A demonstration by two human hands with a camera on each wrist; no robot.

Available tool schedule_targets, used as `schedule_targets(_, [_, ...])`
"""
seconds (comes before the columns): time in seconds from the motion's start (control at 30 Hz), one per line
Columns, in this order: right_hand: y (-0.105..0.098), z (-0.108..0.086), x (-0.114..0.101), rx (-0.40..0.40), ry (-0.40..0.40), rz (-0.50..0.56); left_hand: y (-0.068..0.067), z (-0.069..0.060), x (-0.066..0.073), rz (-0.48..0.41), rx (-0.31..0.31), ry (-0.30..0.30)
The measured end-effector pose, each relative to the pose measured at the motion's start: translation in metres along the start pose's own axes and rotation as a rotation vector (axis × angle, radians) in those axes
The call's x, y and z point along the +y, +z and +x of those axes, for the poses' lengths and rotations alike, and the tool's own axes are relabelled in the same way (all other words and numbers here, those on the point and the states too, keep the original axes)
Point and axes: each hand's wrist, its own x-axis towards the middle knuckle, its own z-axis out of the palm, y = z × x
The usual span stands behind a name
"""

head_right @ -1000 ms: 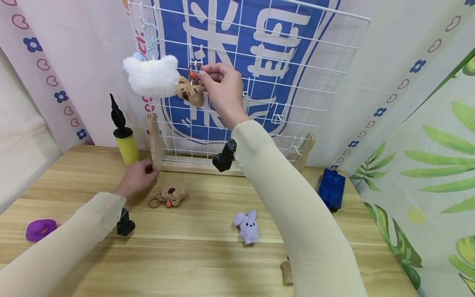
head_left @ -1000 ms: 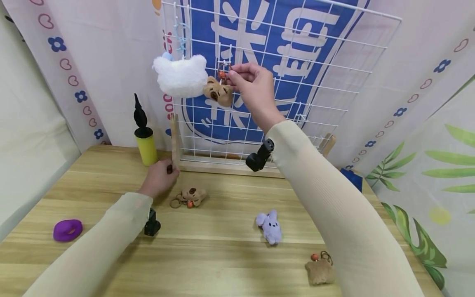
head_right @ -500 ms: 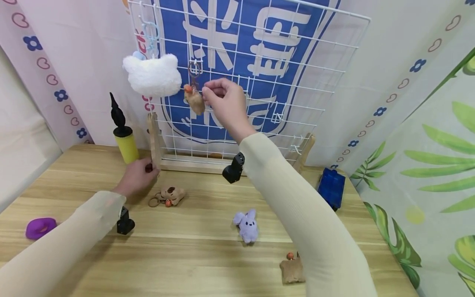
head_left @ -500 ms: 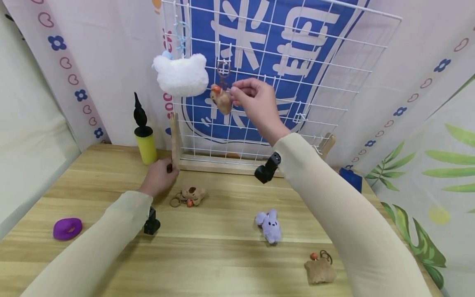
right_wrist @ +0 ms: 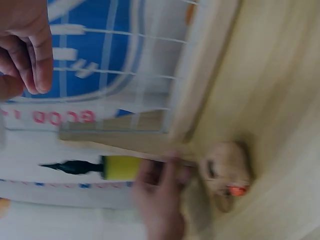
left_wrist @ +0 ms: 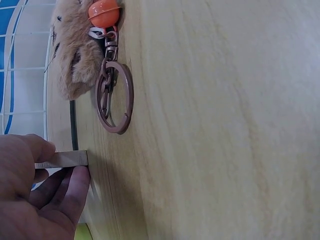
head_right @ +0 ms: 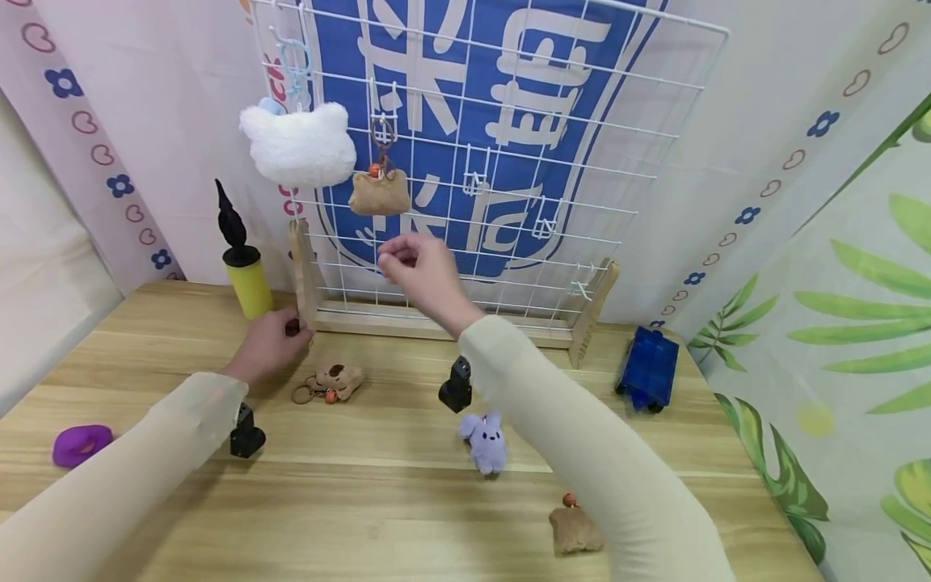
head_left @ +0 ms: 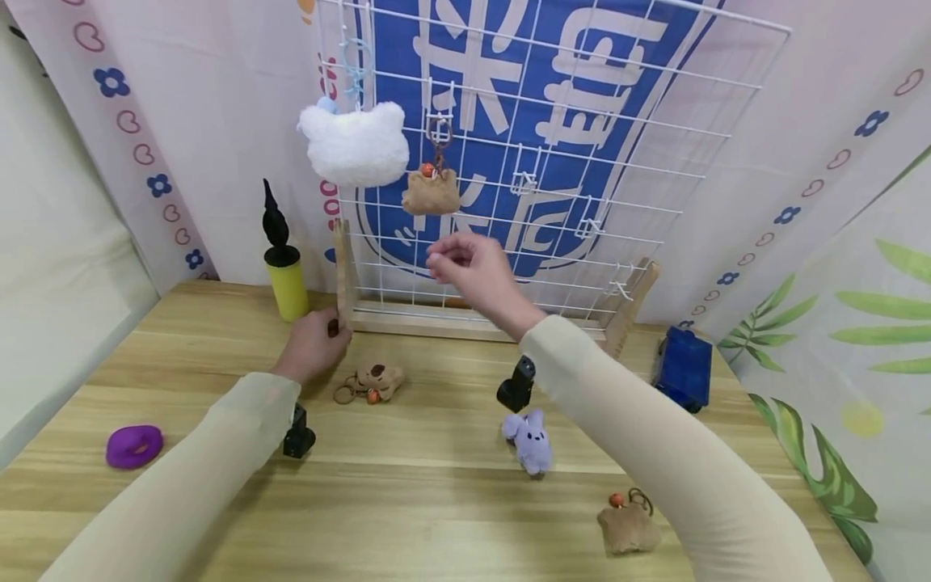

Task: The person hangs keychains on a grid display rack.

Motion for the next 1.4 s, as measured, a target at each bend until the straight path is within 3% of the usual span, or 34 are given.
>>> schedule_targets(0.33, [0.063, -0.014, 0.046, -0.222, -0.139, -0.214, 0.001, 0.000, 0.001, -0.009, -0.005, -0.002])
schedule_targets(0.57, [0.102, -0.024, 0.060, -0.380, -0.182, -0.360, 0.001, -0.001, 0.000, -0.001, -0.004, -0.014])
schedule_targets(0.8, [0.127, -0.023, 0.068, -0.441, -0.282, -0.584, -0.001, 0.000, 0.001, -0.005, -0.010, -0.036])
schedule_targets(1.17, [0.139, -0.020, 0.072, -0.510, -0.396, -0.924, 0.000, 0.003, 0.000, 0.010, -0.020, -0.041])
schedule_targets(1.4, [0.147, -0.022, 0.075, -0.495, -0.398, -0.994, -0.001, 0.002, 0.001, 0.006, -0.019, -0.039])
